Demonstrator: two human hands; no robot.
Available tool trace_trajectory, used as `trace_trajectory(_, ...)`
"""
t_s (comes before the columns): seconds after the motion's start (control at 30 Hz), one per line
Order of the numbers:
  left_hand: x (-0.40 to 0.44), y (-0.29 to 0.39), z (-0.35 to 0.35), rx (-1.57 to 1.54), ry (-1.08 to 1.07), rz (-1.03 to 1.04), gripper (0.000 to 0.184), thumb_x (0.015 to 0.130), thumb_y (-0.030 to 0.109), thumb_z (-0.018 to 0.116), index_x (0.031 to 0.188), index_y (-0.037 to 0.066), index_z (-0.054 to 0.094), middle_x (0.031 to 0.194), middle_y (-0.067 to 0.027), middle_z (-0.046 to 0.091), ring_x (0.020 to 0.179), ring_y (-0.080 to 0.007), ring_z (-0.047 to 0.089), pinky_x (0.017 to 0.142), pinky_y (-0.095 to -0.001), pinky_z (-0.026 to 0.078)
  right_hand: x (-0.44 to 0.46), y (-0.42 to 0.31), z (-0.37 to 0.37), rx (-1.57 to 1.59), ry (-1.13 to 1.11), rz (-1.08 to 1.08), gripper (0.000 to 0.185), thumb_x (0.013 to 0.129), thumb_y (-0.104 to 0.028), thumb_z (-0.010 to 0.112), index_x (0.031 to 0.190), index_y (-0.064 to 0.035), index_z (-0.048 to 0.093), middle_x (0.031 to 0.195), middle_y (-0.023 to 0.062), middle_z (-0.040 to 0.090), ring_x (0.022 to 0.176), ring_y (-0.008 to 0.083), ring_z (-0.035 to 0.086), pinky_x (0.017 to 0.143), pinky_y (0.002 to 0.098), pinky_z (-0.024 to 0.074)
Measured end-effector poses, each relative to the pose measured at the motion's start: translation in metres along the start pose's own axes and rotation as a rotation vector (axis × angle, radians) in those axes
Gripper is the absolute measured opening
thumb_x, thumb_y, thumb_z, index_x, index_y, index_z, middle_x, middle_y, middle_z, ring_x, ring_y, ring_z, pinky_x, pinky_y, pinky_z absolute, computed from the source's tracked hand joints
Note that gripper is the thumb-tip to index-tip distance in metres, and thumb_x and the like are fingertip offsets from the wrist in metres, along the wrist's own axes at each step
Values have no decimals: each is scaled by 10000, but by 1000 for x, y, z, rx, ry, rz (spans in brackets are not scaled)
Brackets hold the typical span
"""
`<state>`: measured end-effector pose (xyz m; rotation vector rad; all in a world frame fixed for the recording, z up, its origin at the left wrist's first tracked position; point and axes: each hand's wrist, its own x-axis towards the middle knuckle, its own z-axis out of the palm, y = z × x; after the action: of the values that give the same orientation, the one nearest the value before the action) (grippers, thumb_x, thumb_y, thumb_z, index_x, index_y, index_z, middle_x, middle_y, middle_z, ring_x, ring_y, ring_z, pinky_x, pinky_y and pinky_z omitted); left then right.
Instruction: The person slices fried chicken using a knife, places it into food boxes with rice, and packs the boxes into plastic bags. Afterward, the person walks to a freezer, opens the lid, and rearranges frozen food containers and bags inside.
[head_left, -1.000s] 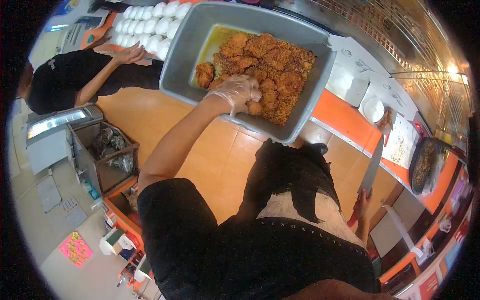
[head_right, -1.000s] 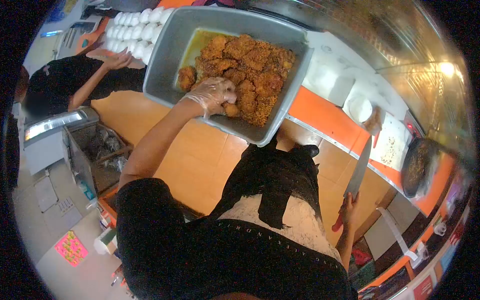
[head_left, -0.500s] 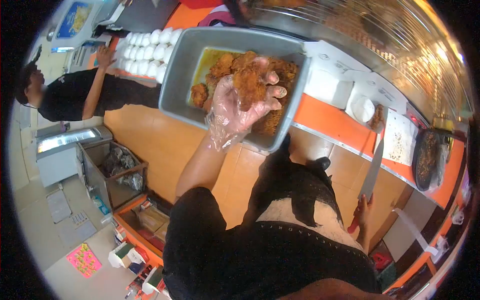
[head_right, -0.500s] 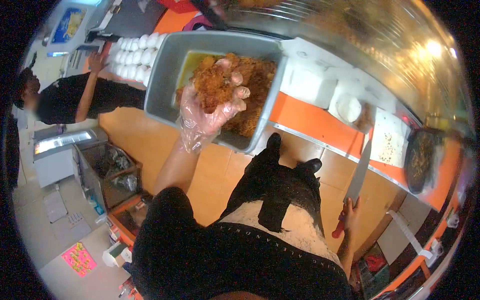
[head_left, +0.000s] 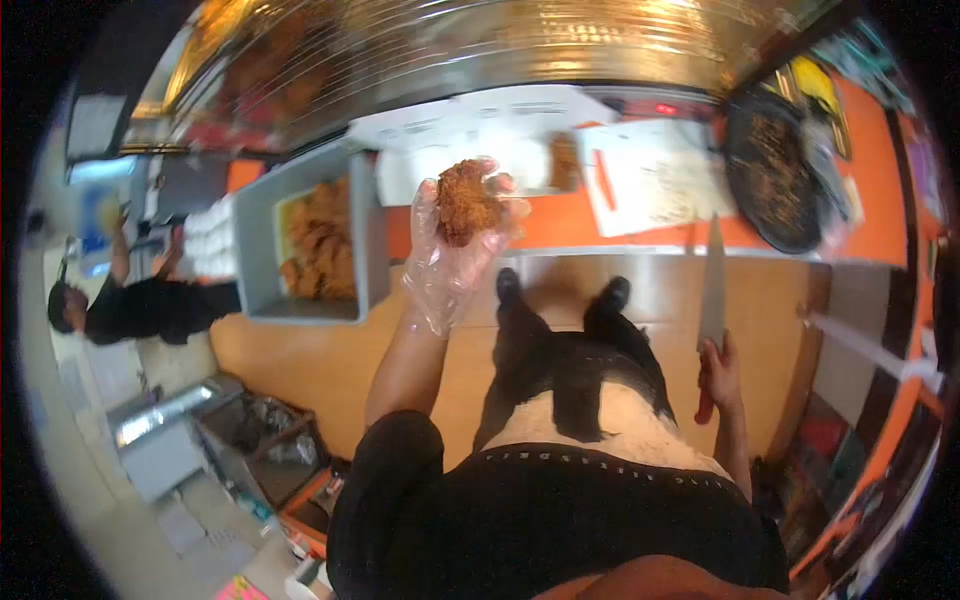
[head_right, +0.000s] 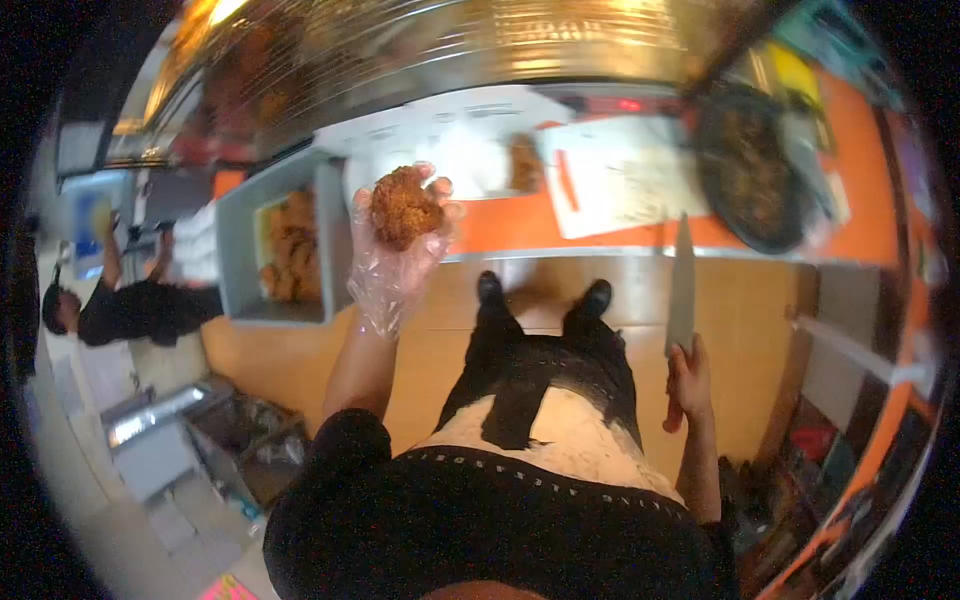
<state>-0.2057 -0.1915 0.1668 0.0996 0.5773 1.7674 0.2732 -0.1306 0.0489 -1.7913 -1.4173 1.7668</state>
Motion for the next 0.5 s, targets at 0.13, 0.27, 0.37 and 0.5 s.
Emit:
trace_trajectory(0.13, 51, -94, 23, 374, 21, 117, 496, 975, 467, 566, 1232, 44, 586, 964, -106, 634, 865, -249, 648, 684, -330, 564, 11, -3, -43, 60, -17, 3, 253, 1022, -205, 533, 1233, -86, 461, 669, -23, 478, 480, 68, 444, 392, 248, 392)
trace_trajectory(0.27, 152, -198, -9, 1029, 24, 92, 500, 894, 451, 685, 1210, 72, 602, 919, -56, 653, 812, -232, 677, 712, -369, 548, 20, -18, -72, 54, -15, -9, 246, 1028, -211, 523, 1230, -84, 464, 678, -21, 496, 482, 71, 454, 402, 249, 406)
trace_trajectory(0.37, 195, -249, -7, 2155, 76, 301, 610, 820, 512, 724, 1211, 60, 603, 1059, -104, 652, 1029, -282, 630, 894, -441, 497, 31, -24, -64, 13, -17, -60, 230, 1034, -212, 510, 1211, -71, 470, 672, -31, 493, 481, 75, 449, 408, 257, 414)
trace_trajectory(0.5, 201, -287, -34, 2236, 169, 521, 736, 796, 571, 702, 1295, 51, 550, 1382, -167, 496, 1339, -347, 393, 1096, -474, 328, 46, -45, -32, -293, 59, -121, 249, 1042, -197, 477, 1227, -32, 461, 679, 139, 601, 527, 235, 614, 452, 383, 479)
